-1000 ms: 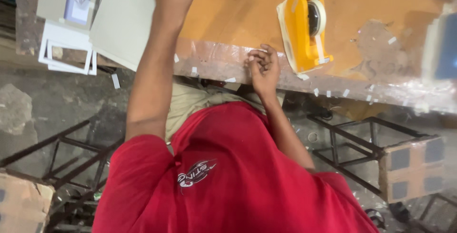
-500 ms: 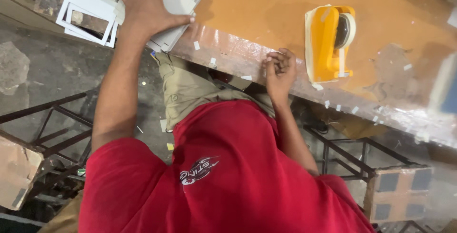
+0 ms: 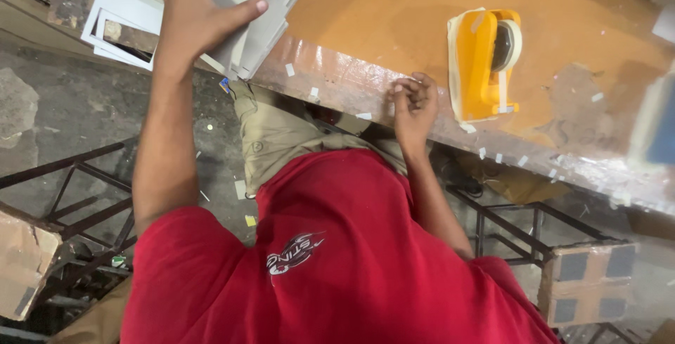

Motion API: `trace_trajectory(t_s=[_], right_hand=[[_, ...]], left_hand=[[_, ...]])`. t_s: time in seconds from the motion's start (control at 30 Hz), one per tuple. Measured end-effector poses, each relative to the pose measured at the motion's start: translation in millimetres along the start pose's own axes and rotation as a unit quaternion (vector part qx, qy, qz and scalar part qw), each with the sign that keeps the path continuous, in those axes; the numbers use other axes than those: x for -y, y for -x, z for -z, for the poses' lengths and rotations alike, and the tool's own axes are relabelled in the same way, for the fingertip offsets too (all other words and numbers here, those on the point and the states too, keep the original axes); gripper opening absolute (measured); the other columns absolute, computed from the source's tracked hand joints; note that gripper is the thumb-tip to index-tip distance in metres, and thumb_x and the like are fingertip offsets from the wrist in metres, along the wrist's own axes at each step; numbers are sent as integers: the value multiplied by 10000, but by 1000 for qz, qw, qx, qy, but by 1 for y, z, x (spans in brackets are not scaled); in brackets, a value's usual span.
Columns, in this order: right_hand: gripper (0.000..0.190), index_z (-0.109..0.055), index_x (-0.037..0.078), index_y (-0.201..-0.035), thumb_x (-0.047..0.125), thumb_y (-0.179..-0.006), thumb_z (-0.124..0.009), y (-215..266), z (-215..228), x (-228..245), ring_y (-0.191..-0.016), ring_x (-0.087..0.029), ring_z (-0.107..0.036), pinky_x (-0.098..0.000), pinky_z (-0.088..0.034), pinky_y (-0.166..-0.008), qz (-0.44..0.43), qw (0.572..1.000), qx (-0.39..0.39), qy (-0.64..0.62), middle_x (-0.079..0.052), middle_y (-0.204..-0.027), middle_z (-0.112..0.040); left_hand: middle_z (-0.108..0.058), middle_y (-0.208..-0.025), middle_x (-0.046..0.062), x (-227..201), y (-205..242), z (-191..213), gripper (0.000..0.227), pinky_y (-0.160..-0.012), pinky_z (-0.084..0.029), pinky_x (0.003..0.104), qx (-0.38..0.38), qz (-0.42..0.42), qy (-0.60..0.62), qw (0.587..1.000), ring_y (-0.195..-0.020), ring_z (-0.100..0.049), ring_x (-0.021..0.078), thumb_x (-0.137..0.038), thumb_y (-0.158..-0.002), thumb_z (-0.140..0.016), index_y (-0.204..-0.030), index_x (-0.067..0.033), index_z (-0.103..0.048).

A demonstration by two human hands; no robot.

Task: The person sits on the floor and assembles white photo frames by applying pieces of clear tape to the edges of the frame pieces. They repeatedly pick up frame parts, align them, and secure them with tape from a yellow dispenser.

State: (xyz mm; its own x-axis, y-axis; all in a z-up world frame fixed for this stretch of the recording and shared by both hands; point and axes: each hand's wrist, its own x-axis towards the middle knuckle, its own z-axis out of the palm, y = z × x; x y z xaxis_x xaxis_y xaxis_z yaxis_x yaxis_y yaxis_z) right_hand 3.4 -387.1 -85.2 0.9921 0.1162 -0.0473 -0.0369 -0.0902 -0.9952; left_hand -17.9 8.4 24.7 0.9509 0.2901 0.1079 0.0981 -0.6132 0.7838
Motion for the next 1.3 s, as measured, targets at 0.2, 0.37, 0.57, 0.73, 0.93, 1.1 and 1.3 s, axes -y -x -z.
trace_trajectory(t_s=[0.2, 0.37, 0.57, 0.73, 0.93, 1.1, 1.3], right_hand=[[494, -414, 19, -1473, 224, -1050, -568, 8, -18, 57, -1144, -191, -695, -320, -630, -948, -84, 964, 181, -178, -157, -1357, -627], [576, -425, -91, -1474, 215, -1004, -555, -14, -21, 80, -1136, -123, -715, -219, -590, -988, -191, 932, 169, -257, -133, -1300, -685], [382, -533, -67, -1418, 69, -1074, -629, -27, -24, 57, -849, -215, -723, -335, -581, -745, -8, 991, 131, 34, -117, -991, -790], [324, -671, -26, -1300, -33, -982, -610, -6, -37, 43, -771, -350, -699, -400, -538, -699, 165, 927, 49, 334, -255, -892, -688], [302, -643, -79, -1333, 8, -1046, -609, -20, -21, 48, -878, -265, -703, -362, -572, -789, 100, 978, 94, 160, -198, -1012, -739], [370, -554, -75, -1358, 62, -1020, -620, -25, 3, 43, -898, -120, -696, -280, -611, -780, -107, 979, 137, -102, -71, -1076, -734], [243, -610, -137, -1209, -17, -1000, -638, -25, -10, 17, -853, -163, -746, -295, -644, -763, -185, 974, 82, -105, -137, -994, -752]], left_hand=[[-639, -1234, 214, -1, 54, -47, 829, -880, -594, 403, 115, -9, 666, 737, -1120, -674, 318, -498, -925, -752, -1468, 74, -496], [-621, -1316, 240, -2, 76, -134, 633, -1018, -580, 445, 105, 186, 651, 729, -1203, -664, 324, -302, -969, -657, -1434, 77, -455], [-609, -1355, 219, -3, 79, -175, 450, -1050, -518, 421, 82, 293, 577, 758, -1254, -612, 321, -188, -1048, -517, -1423, 52, -446], [-599, -1393, 208, -14, 86, -210, 468, -1098, -448, 383, -68, 183, 343, 919, -1285, -581, 306, -234, -1114, -436, -1485, 50, -419], [-627, -1325, 187, -23, 81, -222, 461, -1086, -453, 381, -109, 191, 436, 873, -1242, -586, 259, -270, -1101, -460, -1411, 69, -496], [-681, -1156, 133, -25, 85, -211, 404, -939, -519, 351, -107, 138, 509, 843, -1080, -618, 206, -244, -1098, -574, -1293, 110, -584], [-763, -1042, 109, -41, 103, -198, 307, -861, -578, 335, -26, 60, 294, 953, -971, -711, 184, -230, -1090, -632, -1187, 57, -678]])
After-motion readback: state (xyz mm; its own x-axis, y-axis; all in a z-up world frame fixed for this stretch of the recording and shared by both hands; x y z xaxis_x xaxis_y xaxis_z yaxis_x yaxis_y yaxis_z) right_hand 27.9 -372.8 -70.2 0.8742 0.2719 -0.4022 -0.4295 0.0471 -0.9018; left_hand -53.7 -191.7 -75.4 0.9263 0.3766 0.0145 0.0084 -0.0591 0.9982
